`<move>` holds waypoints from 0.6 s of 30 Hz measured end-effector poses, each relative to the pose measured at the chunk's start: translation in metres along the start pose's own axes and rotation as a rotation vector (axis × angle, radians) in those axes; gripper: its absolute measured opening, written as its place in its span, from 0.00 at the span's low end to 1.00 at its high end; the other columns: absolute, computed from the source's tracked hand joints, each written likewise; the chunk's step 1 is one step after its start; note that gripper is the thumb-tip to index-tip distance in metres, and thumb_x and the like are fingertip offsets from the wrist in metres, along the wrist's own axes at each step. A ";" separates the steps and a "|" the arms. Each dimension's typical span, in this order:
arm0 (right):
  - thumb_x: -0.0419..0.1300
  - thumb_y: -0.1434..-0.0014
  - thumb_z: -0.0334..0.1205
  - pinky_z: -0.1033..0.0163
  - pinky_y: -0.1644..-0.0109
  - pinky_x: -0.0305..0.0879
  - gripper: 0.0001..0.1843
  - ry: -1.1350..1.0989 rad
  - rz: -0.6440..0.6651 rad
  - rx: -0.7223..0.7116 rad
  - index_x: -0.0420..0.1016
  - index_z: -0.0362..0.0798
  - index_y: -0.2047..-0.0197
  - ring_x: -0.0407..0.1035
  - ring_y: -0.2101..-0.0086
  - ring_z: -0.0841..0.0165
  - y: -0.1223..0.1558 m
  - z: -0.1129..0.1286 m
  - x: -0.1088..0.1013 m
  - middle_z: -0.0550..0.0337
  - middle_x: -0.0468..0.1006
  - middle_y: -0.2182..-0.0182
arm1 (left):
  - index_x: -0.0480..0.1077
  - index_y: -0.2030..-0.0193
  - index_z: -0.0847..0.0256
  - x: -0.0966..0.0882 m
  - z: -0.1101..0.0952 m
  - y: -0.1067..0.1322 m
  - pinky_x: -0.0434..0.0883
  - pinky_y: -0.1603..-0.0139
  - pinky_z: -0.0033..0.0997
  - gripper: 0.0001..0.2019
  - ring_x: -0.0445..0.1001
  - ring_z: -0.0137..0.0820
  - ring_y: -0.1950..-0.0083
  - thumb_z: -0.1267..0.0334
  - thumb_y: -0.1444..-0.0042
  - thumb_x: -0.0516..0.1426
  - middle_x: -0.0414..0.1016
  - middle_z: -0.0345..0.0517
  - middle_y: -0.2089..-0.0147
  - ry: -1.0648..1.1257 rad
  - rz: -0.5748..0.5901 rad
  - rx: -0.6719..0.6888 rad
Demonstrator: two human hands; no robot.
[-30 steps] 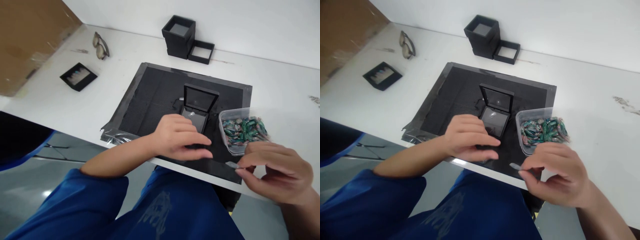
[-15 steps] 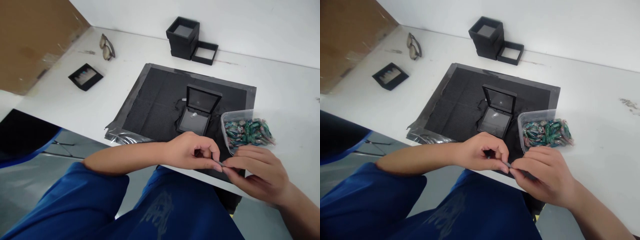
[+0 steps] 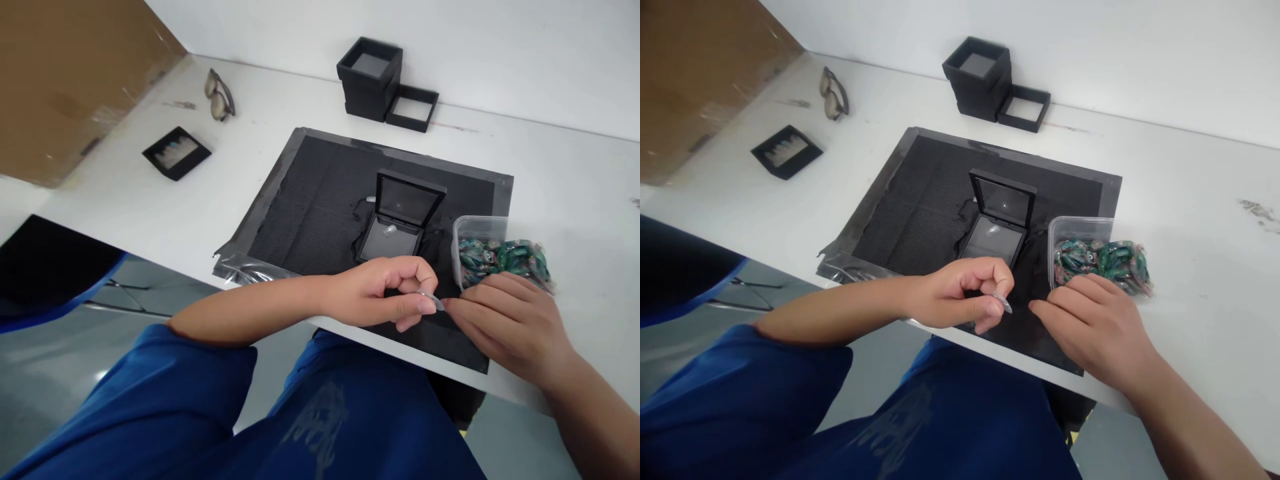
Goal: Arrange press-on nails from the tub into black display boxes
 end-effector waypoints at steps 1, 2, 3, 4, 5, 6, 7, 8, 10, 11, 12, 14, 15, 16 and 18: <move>0.64 0.41 0.25 0.58 0.62 0.66 0.15 0.032 -0.008 -0.003 0.77 0.49 0.52 0.69 0.67 0.66 0.001 -0.002 0.000 0.61 0.81 0.67 | 0.59 0.61 0.58 0.000 0.000 0.000 0.66 0.73 0.21 0.11 0.66 0.20 0.76 0.56 0.32 0.55 0.67 0.33 0.76 0.004 -0.006 0.000; 0.65 0.41 0.25 0.58 0.60 0.67 0.20 0.064 -0.018 0.003 0.76 0.50 0.47 0.70 0.65 0.65 0.002 -0.005 0.000 0.60 0.82 0.64 | 0.59 0.62 0.58 -0.001 -0.001 0.000 0.66 0.73 0.21 0.12 0.66 0.20 0.76 0.55 0.32 0.56 0.67 0.33 0.77 0.001 -0.019 -0.001; 0.65 0.42 0.25 0.57 0.58 0.68 0.24 0.094 -0.030 0.014 0.75 0.50 0.43 0.71 0.63 0.64 0.003 -0.009 0.000 0.59 0.83 0.61 | 0.60 0.63 0.59 -0.002 -0.001 0.000 0.65 0.73 0.21 0.13 0.66 0.20 0.76 0.54 0.33 0.57 0.68 0.33 0.77 -0.009 -0.042 -0.003; 0.66 0.42 0.26 0.56 0.57 0.68 0.27 0.124 -0.038 0.032 0.73 0.51 0.40 0.72 0.62 0.63 0.005 -0.013 -0.001 0.58 0.84 0.59 | 0.61 0.65 0.59 -0.003 -0.002 0.000 0.65 0.74 0.21 0.15 0.66 0.20 0.77 0.53 0.35 0.59 0.68 0.34 0.77 -0.022 -0.075 -0.005; 0.67 0.42 0.27 0.55 0.56 0.68 0.29 0.154 -0.046 0.056 0.72 0.52 0.38 0.73 0.61 0.62 0.006 -0.017 -0.002 0.57 0.84 0.57 | 0.62 0.66 0.60 -0.004 -0.003 0.000 0.65 0.74 0.21 0.16 0.66 0.19 0.77 0.52 0.36 0.60 0.69 0.34 0.78 -0.037 -0.117 -0.005; 0.67 0.41 0.29 0.53 0.55 0.68 0.30 0.184 -0.052 0.084 0.71 0.53 0.37 0.73 0.61 0.60 0.007 -0.022 -0.003 0.56 0.84 0.57 | 0.63 0.66 0.60 -0.005 -0.003 0.000 0.64 0.75 0.20 0.17 0.66 0.19 0.78 0.51 0.37 0.61 0.69 0.34 0.78 -0.048 -0.159 -0.002; 0.67 0.41 0.31 0.52 0.55 0.68 0.31 0.211 -0.052 0.111 0.70 0.54 0.36 0.74 0.60 0.59 0.009 -0.026 -0.004 0.55 0.83 0.56 | 0.64 0.67 0.61 -0.006 -0.004 0.000 0.64 0.75 0.20 0.17 0.66 0.19 0.78 0.51 0.38 0.62 0.69 0.34 0.79 -0.054 -0.195 0.009; 0.68 0.41 0.33 0.51 0.54 0.69 0.32 0.233 -0.051 0.134 0.68 0.55 0.34 0.75 0.59 0.57 0.010 -0.031 -0.005 0.54 0.83 0.55 | 0.65 0.67 0.61 -0.007 -0.004 0.000 0.64 0.75 0.21 0.16 0.66 0.19 0.79 0.52 0.38 0.62 0.69 0.34 0.79 -0.055 -0.218 0.027; 0.68 0.41 0.37 0.48 0.52 0.69 0.34 0.263 -0.049 0.165 0.66 0.56 0.32 0.75 0.56 0.53 0.012 -0.038 -0.006 0.52 0.82 0.53 | 0.66 0.67 0.62 -0.008 -0.004 0.000 0.64 0.75 0.20 0.13 0.65 0.18 0.79 0.57 0.38 0.62 0.69 0.34 0.80 -0.054 -0.241 0.073; 0.69 0.41 0.38 0.46 0.51 0.70 0.35 0.267 -0.054 0.169 0.66 0.56 0.32 0.75 0.54 0.51 0.012 -0.040 -0.006 0.51 0.82 0.52 | 0.66 0.66 0.62 -0.009 -0.004 0.000 0.63 0.75 0.20 0.12 0.64 0.18 0.80 0.59 0.38 0.62 0.68 0.33 0.80 -0.061 -0.255 0.100; 0.69 0.41 0.38 0.45 0.49 0.70 0.36 0.262 -0.067 0.167 0.66 0.56 0.32 0.75 0.52 0.49 0.012 -0.041 -0.006 0.50 0.81 0.51 | 0.66 0.66 0.62 -0.009 -0.004 -0.001 0.62 0.75 0.20 0.11 0.63 0.17 0.80 0.60 0.38 0.63 0.67 0.32 0.80 -0.072 -0.274 0.128; 0.70 0.43 0.38 0.43 0.47 0.71 0.35 0.226 -0.108 0.146 0.67 0.55 0.33 0.74 0.49 0.48 0.009 -0.039 -0.004 0.50 0.81 0.51 | 0.65 0.66 0.62 -0.011 -0.004 -0.001 0.61 0.75 0.20 0.11 0.60 0.17 0.80 0.60 0.39 0.63 0.64 0.30 0.80 -0.101 -0.322 0.176; 0.71 0.43 0.37 0.43 0.46 0.71 0.35 0.195 -0.125 0.131 0.68 0.55 0.34 0.74 0.48 0.49 0.007 -0.036 -0.002 0.50 0.81 0.51 | 0.65 0.66 0.61 -0.012 -0.004 -0.001 0.61 0.75 0.21 0.12 0.58 0.17 0.79 0.60 0.39 0.63 0.62 0.29 0.80 -0.111 -0.345 0.195; 0.71 0.44 0.36 0.43 0.45 0.72 0.34 0.157 -0.140 0.116 0.69 0.54 0.35 0.74 0.48 0.49 0.004 -0.031 0.000 0.50 0.81 0.51 | 0.65 0.66 0.61 -0.013 -0.004 -0.001 0.60 0.75 0.21 0.13 0.57 0.17 0.79 0.58 0.39 0.63 0.61 0.28 0.80 -0.116 -0.361 0.204; 0.71 0.45 0.33 0.45 0.45 0.74 0.33 0.072 -0.159 0.091 0.70 0.53 0.37 0.74 0.48 0.51 -0.001 -0.022 0.006 0.50 0.81 0.51 | 0.64 0.66 0.61 -0.015 -0.003 -0.001 0.59 0.74 0.21 0.14 0.56 0.17 0.79 0.55 0.39 0.63 0.61 0.28 0.80 -0.121 -0.379 0.192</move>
Point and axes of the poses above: each hand's wrist, its own y-axis away from the middle knuckle, its own x-axis out of the palm, z = x × y, the point moved 2 cm from there along -y, towards the middle knuckle
